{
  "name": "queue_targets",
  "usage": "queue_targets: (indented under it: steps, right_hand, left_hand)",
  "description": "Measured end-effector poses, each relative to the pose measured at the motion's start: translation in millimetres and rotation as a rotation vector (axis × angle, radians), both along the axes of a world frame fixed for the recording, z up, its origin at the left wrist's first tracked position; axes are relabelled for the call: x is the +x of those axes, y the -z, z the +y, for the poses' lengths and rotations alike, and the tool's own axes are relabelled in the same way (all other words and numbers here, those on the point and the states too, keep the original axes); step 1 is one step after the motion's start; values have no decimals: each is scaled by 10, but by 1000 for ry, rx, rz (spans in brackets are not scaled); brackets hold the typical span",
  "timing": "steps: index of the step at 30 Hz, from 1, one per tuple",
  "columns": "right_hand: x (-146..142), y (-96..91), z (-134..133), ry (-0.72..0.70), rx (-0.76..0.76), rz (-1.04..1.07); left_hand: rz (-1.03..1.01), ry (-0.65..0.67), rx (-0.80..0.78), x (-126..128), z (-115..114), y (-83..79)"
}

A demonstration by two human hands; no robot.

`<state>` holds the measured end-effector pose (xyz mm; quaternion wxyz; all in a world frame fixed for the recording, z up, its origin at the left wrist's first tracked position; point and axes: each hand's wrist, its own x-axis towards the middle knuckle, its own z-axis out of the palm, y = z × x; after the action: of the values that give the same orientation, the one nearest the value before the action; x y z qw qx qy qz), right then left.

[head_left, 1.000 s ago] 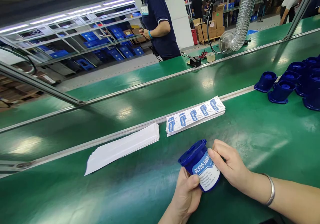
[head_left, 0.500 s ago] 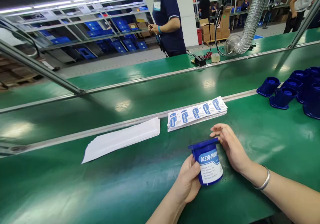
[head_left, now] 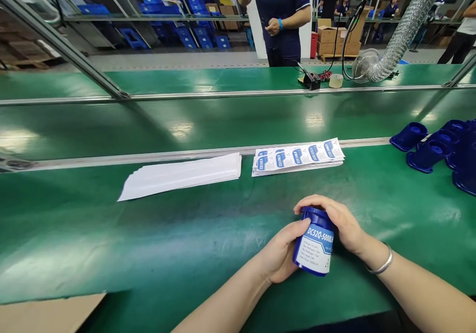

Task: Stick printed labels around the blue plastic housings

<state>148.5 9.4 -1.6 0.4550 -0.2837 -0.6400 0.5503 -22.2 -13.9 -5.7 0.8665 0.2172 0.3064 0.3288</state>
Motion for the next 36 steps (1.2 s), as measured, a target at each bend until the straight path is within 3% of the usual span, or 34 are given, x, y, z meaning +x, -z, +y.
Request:
queue_targets:
  steps: [11, 22, 27, 30, 33, 36]
  right_hand:
    - [-35, -27, -118, 205, 90, -183]
    - [-78, -17, -168, 302, 73, -393]
    - [-95, -23, -163, 291, 34, -400]
    - [-63, -12, -120, 272, -8, -377]
    - [-15, 12, -71, 249, -36, -260]
    - [17, 37, -43, 223, -25, -161]
  left_hand:
    - [208, 23, 225, -39, 64, -52]
    - [742, 3, 636, 65, 71, -218]
    - [843, 10, 612, 91, 68, -235]
    - [643, 31, 540, 10, 117, -211]
    - [399, 17, 345, -77, 171, -165]
    - [303, -23, 180, -102, 201, -105]
